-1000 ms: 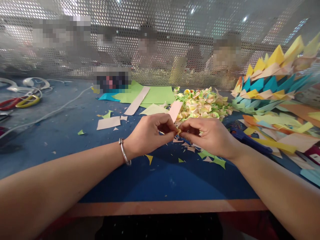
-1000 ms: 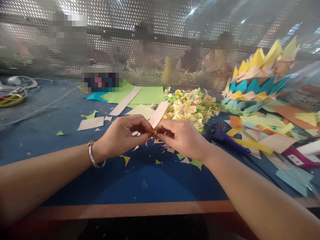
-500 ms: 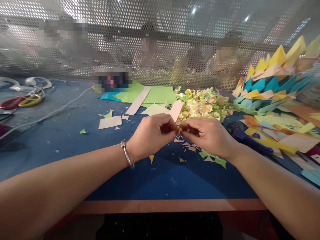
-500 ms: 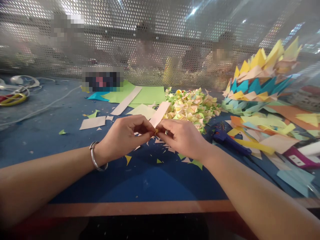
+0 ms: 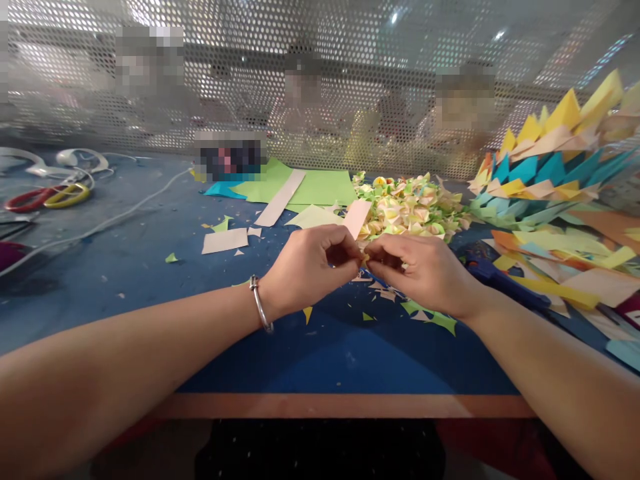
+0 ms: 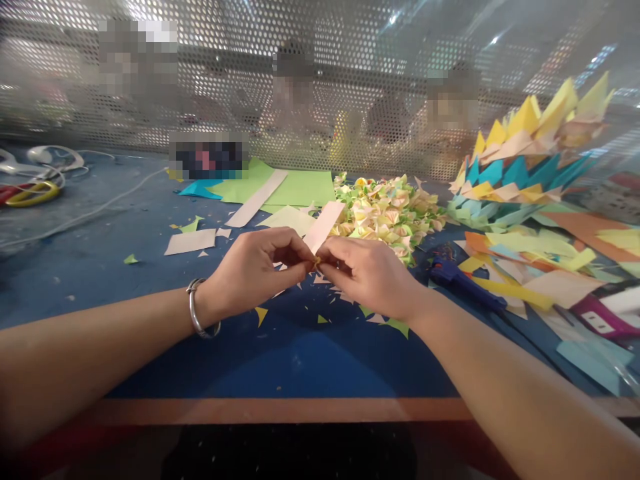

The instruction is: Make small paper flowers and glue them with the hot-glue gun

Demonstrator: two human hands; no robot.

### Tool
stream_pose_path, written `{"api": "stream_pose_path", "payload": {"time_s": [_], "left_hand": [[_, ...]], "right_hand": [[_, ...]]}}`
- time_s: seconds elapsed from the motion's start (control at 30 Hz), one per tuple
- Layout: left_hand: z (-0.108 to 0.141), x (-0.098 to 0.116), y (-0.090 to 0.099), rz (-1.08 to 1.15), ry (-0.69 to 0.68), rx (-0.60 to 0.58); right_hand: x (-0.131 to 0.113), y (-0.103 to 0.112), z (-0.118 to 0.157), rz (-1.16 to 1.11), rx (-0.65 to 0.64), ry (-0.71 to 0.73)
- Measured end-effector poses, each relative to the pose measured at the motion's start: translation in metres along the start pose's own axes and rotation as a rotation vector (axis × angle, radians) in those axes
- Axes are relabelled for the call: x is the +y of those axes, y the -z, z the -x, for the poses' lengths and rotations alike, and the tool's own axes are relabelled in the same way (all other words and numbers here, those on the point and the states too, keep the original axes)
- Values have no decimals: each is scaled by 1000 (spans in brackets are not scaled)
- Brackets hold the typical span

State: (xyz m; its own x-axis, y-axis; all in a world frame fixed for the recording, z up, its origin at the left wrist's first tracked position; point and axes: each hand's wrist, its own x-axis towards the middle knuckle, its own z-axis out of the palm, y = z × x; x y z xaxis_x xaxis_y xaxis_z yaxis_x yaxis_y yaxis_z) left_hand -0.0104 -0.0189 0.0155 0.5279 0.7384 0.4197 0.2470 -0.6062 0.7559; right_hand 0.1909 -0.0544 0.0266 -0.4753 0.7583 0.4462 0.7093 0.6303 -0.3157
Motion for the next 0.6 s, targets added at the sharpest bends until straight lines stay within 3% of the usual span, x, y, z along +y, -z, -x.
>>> {"api": "stream_pose_path", "payload": {"time_s": [0.6], "left_hand": [[-2,-1,5,-127,-37,-58]], "right_hand": [[1,-4,0,21,-42,46]]}}
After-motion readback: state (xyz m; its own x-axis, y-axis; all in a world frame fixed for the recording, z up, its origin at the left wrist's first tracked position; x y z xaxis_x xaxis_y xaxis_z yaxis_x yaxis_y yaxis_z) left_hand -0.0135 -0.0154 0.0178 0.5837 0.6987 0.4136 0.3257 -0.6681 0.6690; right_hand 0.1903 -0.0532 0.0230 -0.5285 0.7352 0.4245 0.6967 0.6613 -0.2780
